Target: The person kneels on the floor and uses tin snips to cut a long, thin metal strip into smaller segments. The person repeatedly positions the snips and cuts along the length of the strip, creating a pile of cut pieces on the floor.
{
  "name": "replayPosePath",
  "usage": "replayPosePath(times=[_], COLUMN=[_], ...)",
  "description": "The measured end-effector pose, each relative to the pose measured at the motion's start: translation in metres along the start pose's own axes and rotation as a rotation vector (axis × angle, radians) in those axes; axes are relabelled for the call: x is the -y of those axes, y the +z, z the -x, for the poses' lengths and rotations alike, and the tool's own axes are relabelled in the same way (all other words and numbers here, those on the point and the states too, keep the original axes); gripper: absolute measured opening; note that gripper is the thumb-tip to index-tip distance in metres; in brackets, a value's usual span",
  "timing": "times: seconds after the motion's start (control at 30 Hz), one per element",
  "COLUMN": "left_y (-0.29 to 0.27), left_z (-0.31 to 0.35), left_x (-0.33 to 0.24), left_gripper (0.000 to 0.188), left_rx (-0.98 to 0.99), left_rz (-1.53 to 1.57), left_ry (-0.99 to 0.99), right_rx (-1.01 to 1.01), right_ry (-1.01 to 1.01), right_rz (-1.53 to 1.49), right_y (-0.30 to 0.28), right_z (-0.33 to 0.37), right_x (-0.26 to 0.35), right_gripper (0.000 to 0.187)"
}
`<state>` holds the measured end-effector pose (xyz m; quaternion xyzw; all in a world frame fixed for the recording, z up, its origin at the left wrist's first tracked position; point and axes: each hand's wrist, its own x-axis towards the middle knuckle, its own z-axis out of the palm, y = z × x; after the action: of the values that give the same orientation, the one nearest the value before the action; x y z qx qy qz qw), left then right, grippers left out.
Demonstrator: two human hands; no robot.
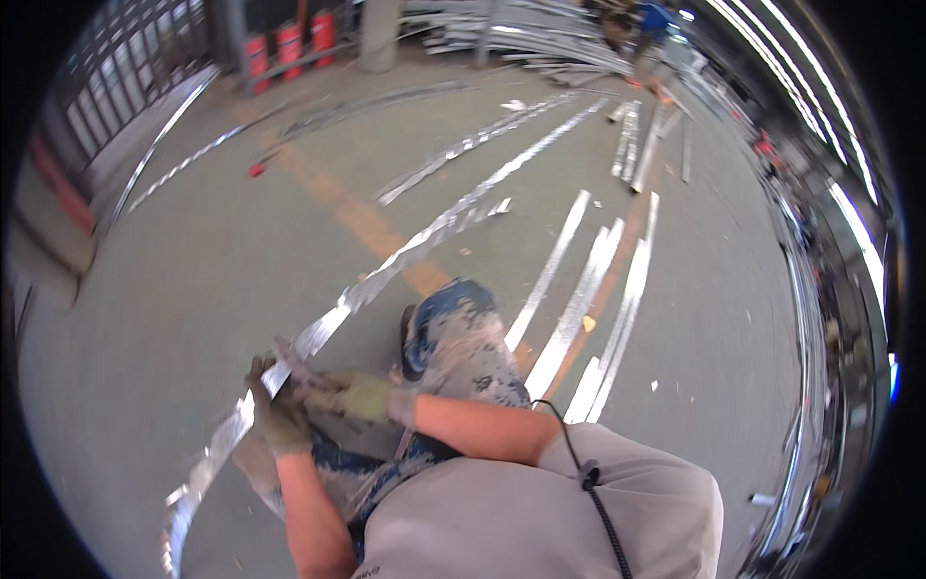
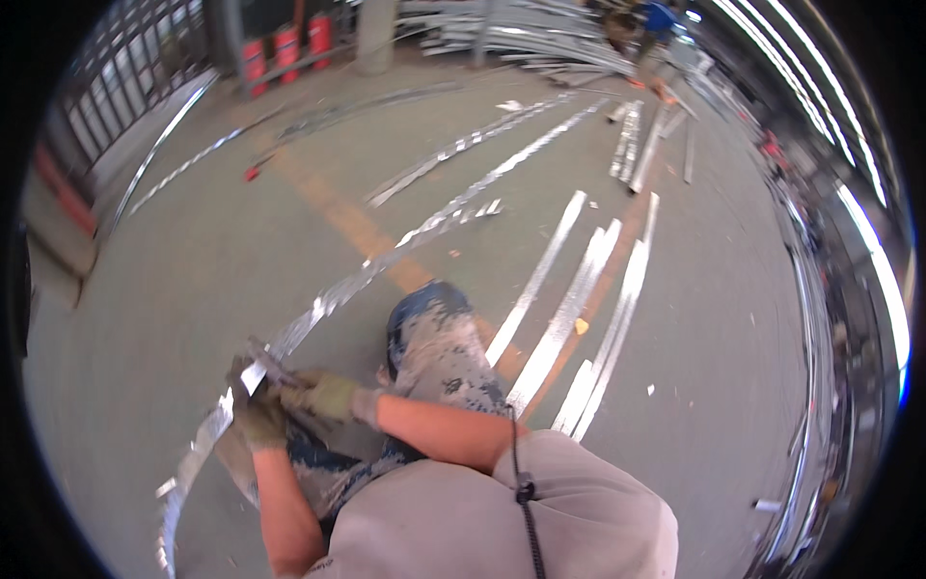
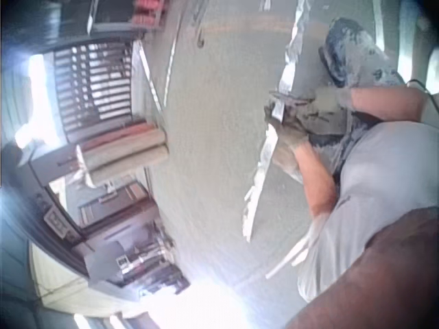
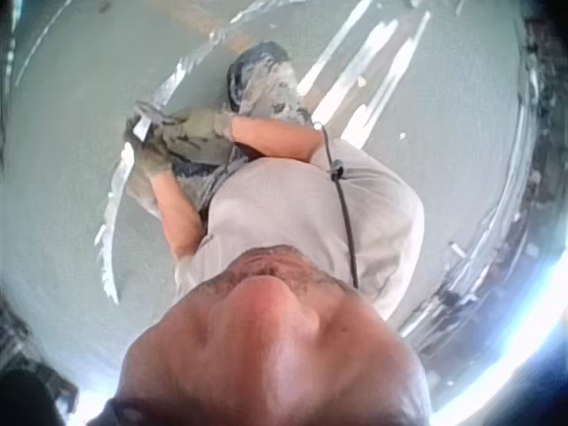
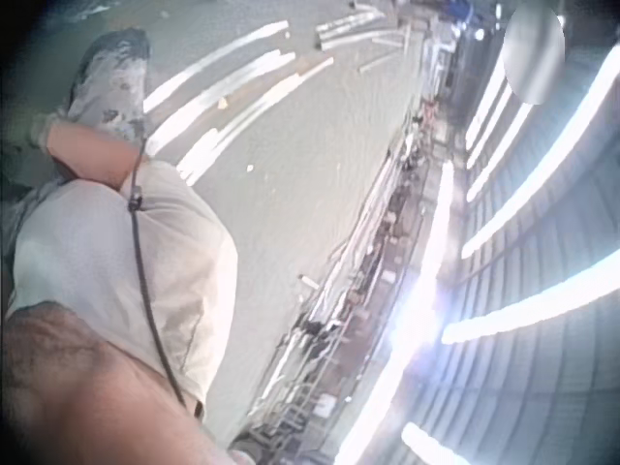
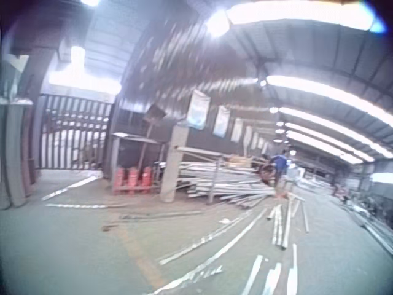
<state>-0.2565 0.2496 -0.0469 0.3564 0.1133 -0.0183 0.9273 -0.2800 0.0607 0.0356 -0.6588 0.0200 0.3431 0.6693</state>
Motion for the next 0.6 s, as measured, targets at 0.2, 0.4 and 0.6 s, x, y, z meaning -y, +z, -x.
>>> replayPosePath(times=[0.2, 0.4, 0.6], left_y=[0.026, 0.027, 0.045], left_z=[-0.009, -0.009, 0.003], left_x=[-0.008, -0.008, -0.018], left_gripper=[0.071, 0.065, 0.058], left_rx=[-0.015, -0.072, -0.087], left_rz=[-0.121, 0.023, -0.080], left_ry=[-0.054, -0.068, -0.115], right_rx=[0.024, -0.054, -0.109], right_ry=[-0.257, -0.219, -0.236], right_rz=[-0.241, -0.492, -0.524], right_y=[0.017, 0.037, 0.034], right_z=[-0.057, -0.074, -0.063], right_x=[-0.026, -0.011, 0.006], right_gripper=[0.042, 0.041, 0.043])
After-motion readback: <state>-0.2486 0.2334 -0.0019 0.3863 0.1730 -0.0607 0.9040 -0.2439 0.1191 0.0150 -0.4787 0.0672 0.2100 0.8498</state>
